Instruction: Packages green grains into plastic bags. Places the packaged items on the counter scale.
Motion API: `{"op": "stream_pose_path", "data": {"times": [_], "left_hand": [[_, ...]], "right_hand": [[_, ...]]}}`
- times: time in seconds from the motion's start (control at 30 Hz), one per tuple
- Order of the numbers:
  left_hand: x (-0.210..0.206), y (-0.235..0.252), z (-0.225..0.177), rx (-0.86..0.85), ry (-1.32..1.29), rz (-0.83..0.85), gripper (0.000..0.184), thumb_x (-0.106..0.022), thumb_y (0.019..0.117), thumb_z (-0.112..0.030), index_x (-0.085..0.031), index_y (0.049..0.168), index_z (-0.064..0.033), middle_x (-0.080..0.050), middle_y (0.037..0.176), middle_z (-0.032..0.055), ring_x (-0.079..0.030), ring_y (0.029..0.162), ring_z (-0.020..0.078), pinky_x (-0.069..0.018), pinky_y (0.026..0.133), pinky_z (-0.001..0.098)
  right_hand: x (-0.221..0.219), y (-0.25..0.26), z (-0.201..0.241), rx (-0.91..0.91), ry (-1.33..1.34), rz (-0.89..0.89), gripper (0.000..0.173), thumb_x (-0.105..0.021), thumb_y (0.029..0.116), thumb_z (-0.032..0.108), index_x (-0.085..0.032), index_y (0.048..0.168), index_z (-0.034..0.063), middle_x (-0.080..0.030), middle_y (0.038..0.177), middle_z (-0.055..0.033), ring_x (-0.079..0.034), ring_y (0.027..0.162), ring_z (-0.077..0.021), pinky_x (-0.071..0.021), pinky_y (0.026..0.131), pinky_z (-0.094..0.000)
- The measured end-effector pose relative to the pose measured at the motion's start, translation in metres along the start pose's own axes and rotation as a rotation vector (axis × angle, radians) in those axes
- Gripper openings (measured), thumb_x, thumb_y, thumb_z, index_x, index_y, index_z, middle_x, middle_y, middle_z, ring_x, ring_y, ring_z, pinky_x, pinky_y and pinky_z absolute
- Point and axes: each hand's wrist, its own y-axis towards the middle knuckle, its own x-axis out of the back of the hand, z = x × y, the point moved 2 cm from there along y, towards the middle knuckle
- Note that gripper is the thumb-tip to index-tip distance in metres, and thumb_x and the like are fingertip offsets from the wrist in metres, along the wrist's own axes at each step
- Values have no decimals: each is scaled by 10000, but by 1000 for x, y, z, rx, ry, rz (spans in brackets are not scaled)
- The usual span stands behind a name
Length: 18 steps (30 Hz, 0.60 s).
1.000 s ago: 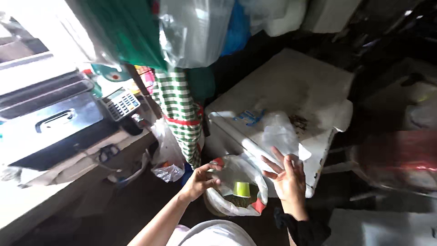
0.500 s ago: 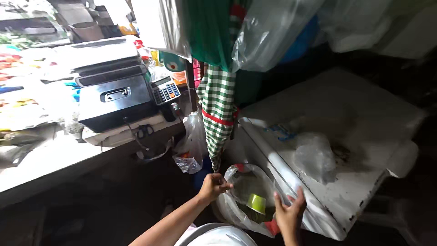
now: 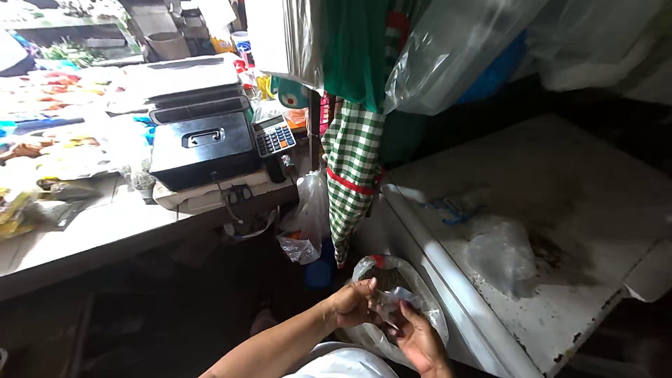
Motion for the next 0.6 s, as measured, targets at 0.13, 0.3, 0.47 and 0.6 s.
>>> {"op": "stream_pose_path", "data": {"times": [0.13, 0.3, 0.47, 0.6], "left_hand": [[9, 6, -5, -24, 299, -45, 133, -639, 934, 31, -634, 997, -85, -720, 870, -7, -690, 783, 103, -592, 745, 306], [-8, 9, 1, -253, 427, -264, 43, -658, 945, -5, -651, 912, -33, -656, 775, -38, -619, 697, 39, -543, 689, 239], [-11, 16, 16, -308, 375, -119, 100, -591, 948, 11, -543, 952, -76, -652, 821, -32, -652, 776, 71, -558, 777, 295], [10, 21, 4, -163, 444, -340, 401, -672, 869, 104, -477, 1210, 23, -648, 931, 114, -663, 779, 178, -588, 733, 374]], "right_hand": [[-3, -3, 8, 102, -21, 206, 282, -443, 956, 116, -688, 823, 158, -702, 753, 15, -661, 656, -84, -562, 601, -258], [-5, 13, 3, 610, -709, -191, 124, -665, 775, -19, -563, 841, 2, -512, 686, -1, -509, 593, -66, -462, 572, -245], [5, 36, -1, 625, -719, -276, 376, -658, 868, -69, -549, 1223, -129, -680, 947, -199, -663, 800, -214, -564, 715, -377], [1, 23, -2, 173, -222, -73, 243, -543, 977, -38, -611, 1204, 15, -688, 861, -58, -628, 654, -108, -536, 559, -268]]}}
